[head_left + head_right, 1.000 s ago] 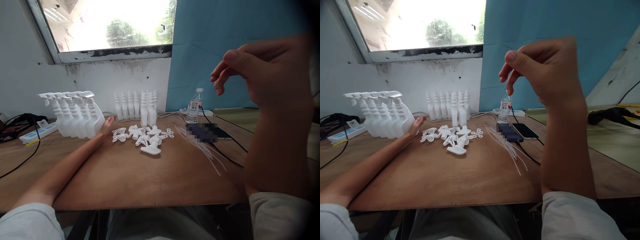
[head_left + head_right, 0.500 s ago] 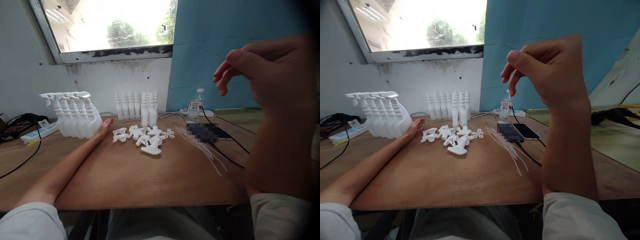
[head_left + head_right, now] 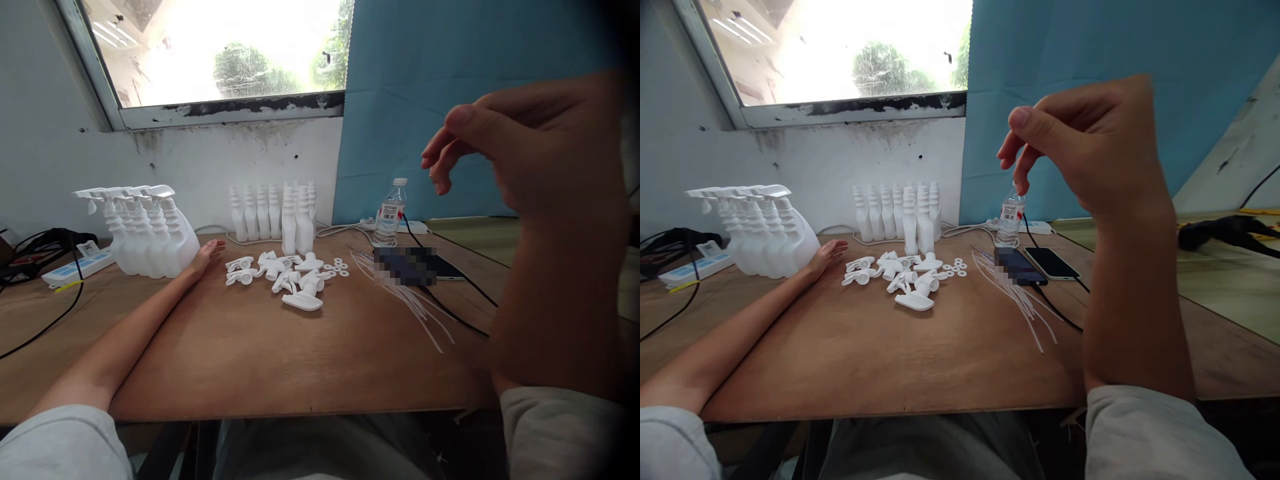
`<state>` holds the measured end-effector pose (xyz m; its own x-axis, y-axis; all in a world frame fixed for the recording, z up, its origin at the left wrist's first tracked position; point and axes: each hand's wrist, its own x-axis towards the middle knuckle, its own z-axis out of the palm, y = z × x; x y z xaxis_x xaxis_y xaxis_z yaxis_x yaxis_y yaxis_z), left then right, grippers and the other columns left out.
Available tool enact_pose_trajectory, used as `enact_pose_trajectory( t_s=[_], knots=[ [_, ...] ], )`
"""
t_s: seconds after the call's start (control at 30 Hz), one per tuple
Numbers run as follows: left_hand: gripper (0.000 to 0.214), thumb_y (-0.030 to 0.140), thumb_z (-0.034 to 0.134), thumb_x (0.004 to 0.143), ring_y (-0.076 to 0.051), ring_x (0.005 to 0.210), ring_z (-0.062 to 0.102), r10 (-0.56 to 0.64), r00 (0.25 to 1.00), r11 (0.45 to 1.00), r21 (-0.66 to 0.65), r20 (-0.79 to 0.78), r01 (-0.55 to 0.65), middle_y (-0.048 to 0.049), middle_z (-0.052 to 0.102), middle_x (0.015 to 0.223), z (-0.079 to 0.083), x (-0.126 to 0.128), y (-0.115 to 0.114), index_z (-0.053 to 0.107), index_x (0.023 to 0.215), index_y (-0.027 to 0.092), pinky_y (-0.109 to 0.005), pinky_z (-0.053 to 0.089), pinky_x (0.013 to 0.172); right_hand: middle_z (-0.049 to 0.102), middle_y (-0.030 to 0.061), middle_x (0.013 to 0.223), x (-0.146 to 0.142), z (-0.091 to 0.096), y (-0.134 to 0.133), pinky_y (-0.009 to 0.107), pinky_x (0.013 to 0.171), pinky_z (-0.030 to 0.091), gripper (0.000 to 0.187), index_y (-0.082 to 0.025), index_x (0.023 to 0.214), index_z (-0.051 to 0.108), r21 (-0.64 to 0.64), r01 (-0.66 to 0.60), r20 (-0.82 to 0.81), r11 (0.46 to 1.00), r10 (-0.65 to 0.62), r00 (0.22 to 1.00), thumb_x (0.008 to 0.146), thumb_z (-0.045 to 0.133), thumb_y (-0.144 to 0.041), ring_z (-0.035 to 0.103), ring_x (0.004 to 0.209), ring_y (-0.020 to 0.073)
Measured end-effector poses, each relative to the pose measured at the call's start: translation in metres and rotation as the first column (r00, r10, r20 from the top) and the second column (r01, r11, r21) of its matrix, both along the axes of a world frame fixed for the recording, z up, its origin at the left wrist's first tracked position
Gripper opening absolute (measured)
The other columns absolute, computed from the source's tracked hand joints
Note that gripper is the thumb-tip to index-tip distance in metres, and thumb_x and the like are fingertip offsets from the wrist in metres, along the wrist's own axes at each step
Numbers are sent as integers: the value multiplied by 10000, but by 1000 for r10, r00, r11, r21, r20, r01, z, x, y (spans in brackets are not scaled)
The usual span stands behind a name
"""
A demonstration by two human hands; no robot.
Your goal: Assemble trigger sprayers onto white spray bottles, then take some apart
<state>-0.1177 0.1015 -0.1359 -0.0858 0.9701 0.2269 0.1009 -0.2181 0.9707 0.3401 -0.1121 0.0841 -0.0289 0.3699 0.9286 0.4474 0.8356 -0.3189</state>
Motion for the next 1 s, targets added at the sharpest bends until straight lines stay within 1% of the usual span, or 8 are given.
enact_pose_trajectory(
  t_s=[0.23, 0.33, 0.47, 0.57, 0.67, 0.83, 1.0],
  knots=[
    [573, 678, 603, 720, -303, 1286, 530, 16, 1000, 1000, -1, -2, -16, -155, 617, 1292, 2, -4, -1, 622, 1000, 178, -447, 368, 1102, 540, 27, 561, 2, 0, 3, 350, 449, 373, 431, -215, 480, 547, 12, -17, -18, 1000, 17, 1000, 789, 754, -434, 572, 524, 183],
    [571, 677, 600, 721, -303, 1274, 542, 20, 1000, 1000, 3, -5, -20, -156, 624, 1275, 3, -7, -1, 617, 994, 176, -446, 383, 1090, 534, 20, 557, 3, 0, 4, 348, 456, 388, 437, -217, 483, 546, 10, -3, -9, 1000, 3, 1000, 798, 745, -444, 571, 519, 173],
    [574, 679, 626, 703, -303, 1245, 566, 25, 1000, 1000, 6, -8, -25, -147, 640, 1242, 3, -13, -1, 620, 985, 179, -446, 388, 1088, 539, 15, 557, 1, 0, 3, 343, 467, 391, 422, -209, 488, 553, 21, -14, 2, 1000, 14, 1000, 818, 740, -392, 566, 511, 159],
    [557, 665, 637, 706, -297, 1208, 592, 24, 1000, 1000, 6, -16, -24, -142, 654, 1207, 3, -18, -1, 629, 977, 178, -438, 413, 1065, 556, 16, 555, 0, 1, 2, 354, 471, 384, 387, -215, 503, 582, 12, 2, 13, 1000, -2, 1000, 827, 734, -361, 539, 466, 151],
    [566, 663, 640, 704, -295, 1190, 603, 23, 999, 1000, 10, -26, -23, -147, 650, 1214, 2, -24, -1, 631, 986, 172, -433, 425, 1053, 568, 18, 548, 0, 1, 1, 366, 477, 382, 357, -223, 519, 611, 6, 3, 26, 1000, -3, 1000, 822, 736, -365, 517, 427, 149],
    [593, 682, 632, 698, -306, 1188, 603, 35, 998, 999, 21, -44, -34, -154, 643, 1222, 2, -33, 0, 627, 994, 168, -439, 421, 1049, 572, 19, 548, 1, 1, 1, 384, 514, 394, 354, -232, 515, 623, -5, 14, 37, 1000, -14, 999, 824, 729, -368, 511, 429, 156],
    [608, 700, 622, 694, -302, 1150, 623, 59, 996, 998, 33, -71, -57, -152, 653, 1189, 3, -36, -2, 625, 986, 166, -437, 430, 1032, 586, 32, 559, 2, 1, 1, 395, 507, 391, 329, -237, 527, 647, -7, 11, 61, 1000, -10, 998, 815, 733, -370, 514, 432, 170]
  ],
)
